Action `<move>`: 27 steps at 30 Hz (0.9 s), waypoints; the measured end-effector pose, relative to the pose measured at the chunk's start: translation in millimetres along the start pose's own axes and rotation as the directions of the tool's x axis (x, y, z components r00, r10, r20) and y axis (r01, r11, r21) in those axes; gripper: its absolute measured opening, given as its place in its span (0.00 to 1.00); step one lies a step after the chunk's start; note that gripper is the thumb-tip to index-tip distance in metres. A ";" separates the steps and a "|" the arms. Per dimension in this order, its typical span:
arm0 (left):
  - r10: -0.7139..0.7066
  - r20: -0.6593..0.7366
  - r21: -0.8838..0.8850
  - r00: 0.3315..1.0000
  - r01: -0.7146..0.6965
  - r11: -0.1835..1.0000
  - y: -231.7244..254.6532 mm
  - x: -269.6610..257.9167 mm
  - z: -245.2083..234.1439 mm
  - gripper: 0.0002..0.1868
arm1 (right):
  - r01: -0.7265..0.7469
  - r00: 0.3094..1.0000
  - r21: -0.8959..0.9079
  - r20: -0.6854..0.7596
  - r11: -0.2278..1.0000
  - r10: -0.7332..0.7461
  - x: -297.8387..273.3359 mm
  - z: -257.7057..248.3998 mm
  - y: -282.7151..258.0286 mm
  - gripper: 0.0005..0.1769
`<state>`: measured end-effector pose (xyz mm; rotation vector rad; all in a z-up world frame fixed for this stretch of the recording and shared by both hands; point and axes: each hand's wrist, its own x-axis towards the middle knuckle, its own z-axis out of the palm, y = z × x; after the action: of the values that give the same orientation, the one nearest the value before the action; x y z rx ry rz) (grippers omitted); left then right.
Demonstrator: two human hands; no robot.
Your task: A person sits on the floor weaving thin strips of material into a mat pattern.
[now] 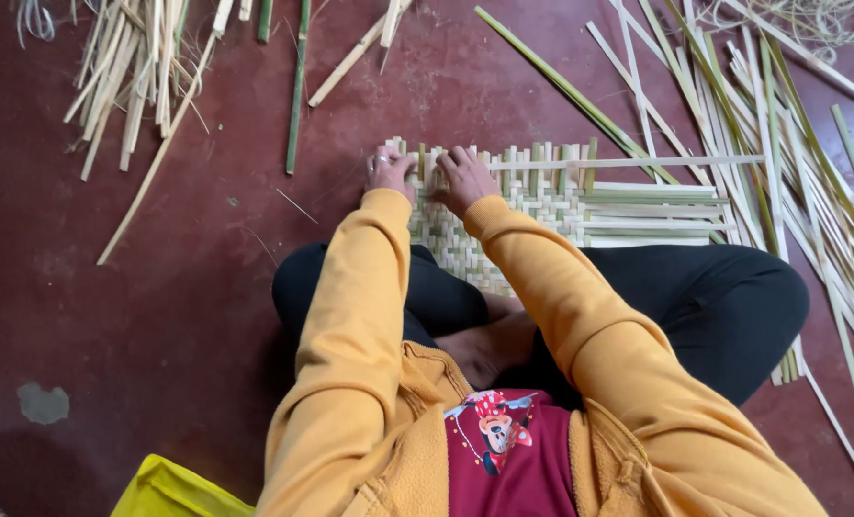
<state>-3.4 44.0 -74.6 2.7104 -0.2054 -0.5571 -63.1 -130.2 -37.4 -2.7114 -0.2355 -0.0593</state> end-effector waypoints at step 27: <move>-0.159 0.300 0.317 0.941 0.058 0.946 29.2 -0.1 -16.2 0.17 | -0.222 0.885 -0.135 0.387 0.966 0.258 17.4 25.3 1.5 0.38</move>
<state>1.1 22.3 -49.6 2.9227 -0.2419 -1.0872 -45.5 -118.4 -59.8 -2.7918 -0.0093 0.5794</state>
